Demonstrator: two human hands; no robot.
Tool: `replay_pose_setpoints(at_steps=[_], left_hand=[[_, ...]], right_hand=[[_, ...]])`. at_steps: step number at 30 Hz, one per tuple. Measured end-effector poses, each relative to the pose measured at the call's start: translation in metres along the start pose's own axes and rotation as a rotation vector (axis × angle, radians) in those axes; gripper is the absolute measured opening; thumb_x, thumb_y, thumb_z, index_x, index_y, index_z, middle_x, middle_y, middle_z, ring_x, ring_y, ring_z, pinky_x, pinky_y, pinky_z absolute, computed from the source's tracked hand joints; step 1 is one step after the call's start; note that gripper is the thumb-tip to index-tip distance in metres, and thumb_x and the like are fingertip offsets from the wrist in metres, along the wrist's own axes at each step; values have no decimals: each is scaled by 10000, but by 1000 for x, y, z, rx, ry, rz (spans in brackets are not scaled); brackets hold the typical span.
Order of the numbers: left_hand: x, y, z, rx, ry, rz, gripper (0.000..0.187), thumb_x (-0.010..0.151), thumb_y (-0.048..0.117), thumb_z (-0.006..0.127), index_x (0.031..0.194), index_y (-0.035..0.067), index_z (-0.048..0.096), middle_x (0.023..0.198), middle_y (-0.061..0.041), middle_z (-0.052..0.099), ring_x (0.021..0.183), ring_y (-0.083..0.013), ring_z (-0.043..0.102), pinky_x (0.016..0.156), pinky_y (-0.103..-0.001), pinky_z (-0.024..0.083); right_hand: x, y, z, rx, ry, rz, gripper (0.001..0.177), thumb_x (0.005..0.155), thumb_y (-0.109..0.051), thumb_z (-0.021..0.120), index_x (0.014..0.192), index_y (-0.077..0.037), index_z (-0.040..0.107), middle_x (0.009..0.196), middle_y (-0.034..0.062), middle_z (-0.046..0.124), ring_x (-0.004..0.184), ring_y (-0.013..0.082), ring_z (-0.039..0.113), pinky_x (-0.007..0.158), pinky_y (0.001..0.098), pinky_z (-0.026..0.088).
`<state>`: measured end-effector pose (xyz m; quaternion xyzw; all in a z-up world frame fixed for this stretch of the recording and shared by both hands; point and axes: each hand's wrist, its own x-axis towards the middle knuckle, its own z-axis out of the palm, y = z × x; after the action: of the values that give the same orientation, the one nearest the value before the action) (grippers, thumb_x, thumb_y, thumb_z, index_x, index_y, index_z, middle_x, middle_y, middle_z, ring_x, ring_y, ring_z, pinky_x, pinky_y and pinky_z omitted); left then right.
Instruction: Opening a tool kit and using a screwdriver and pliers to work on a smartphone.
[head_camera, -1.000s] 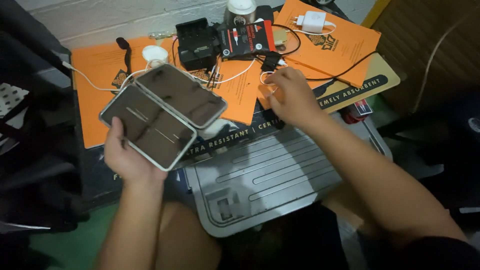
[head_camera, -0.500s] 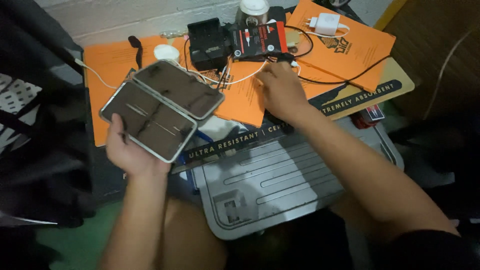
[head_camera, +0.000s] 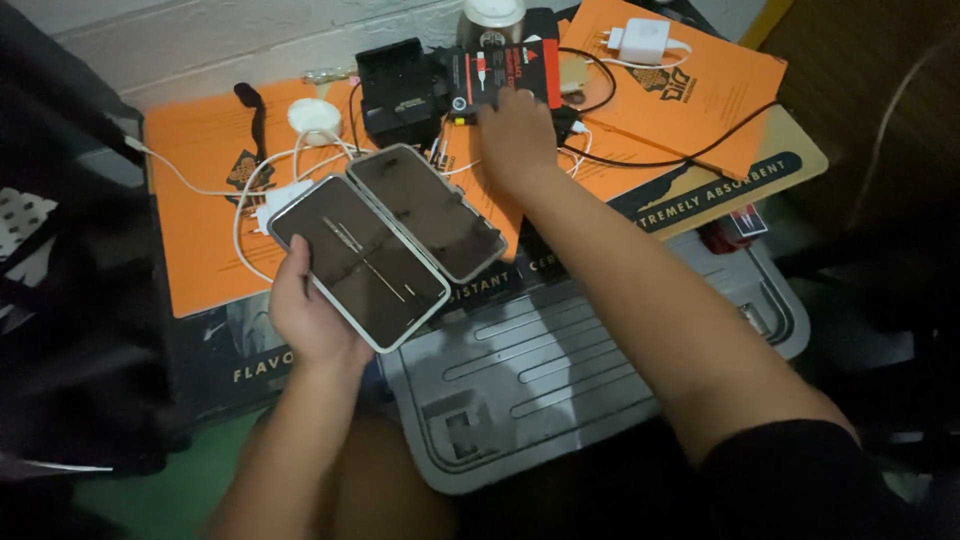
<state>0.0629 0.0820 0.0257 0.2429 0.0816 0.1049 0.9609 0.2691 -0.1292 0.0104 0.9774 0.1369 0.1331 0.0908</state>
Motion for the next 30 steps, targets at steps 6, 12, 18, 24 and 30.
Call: replay_pose_setpoints(at_steps=[6, 12, 18, 24, 30], left_hand=[[-7, -11, 2, 81, 11, -44, 489, 962, 361, 510, 1281, 20, 655, 1179, -183, 719, 1112, -401, 681, 970, -529, 547], [-12, -15, 4, 103, 53, -7, 464, 958, 304, 536, 1310, 21, 643, 1205, -150, 719, 1126, -360, 695, 991, -514, 565], [-34, -36, 10, -48, -111, -243, 423, 943, 347, 612, 1187, 12, 697, 1123, -217, 741, 1052, -403, 710, 954, -551, 555], [-57, -70, 6, 5, 190, -723, 428, 878, 350, 665, 1170, 39, 705, 1107, -208, 732, 1023, -402, 695, 951, -597, 533], [-79, -89, 2, 253, -5, -667, 414, 946, 350, 615, 1184, 17, 678, 1046, -196, 732, 901, -355, 711, 814, -525, 588]], right_hand=[[3, -2, 1, 115, -13, -16, 317, 934, -101, 669, 1250, -118, 650, 1163, 122, 673, 1070, 342, 608, 735, 465, 558], [-25, -4, -51, 896, -36, 343, 270, 1042, -299, 470, 856, -104, 470, 925, 116, 486, 788, 327, 537, 668, 476, 362], [-103, 28, -105, 873, 244, 39, 169, 1058, -135, 539, 1177, -36, 608, 1105, 144, 592, 997, 295, 600, 831, 406, 494], [-195, 39, -189, 1378, 115, 177, 58, 1030, -160, 598, 1085, -146, 588, 1055, 0, 659, 1002, 152, 700, 878, 283, 648], [-204, 39, -174, 1458, -24, -168, 519, 916, -137, 733, 1391, -126, 524, 1079, 81, 718, 902, 123, 684, 847, 235, 615]])
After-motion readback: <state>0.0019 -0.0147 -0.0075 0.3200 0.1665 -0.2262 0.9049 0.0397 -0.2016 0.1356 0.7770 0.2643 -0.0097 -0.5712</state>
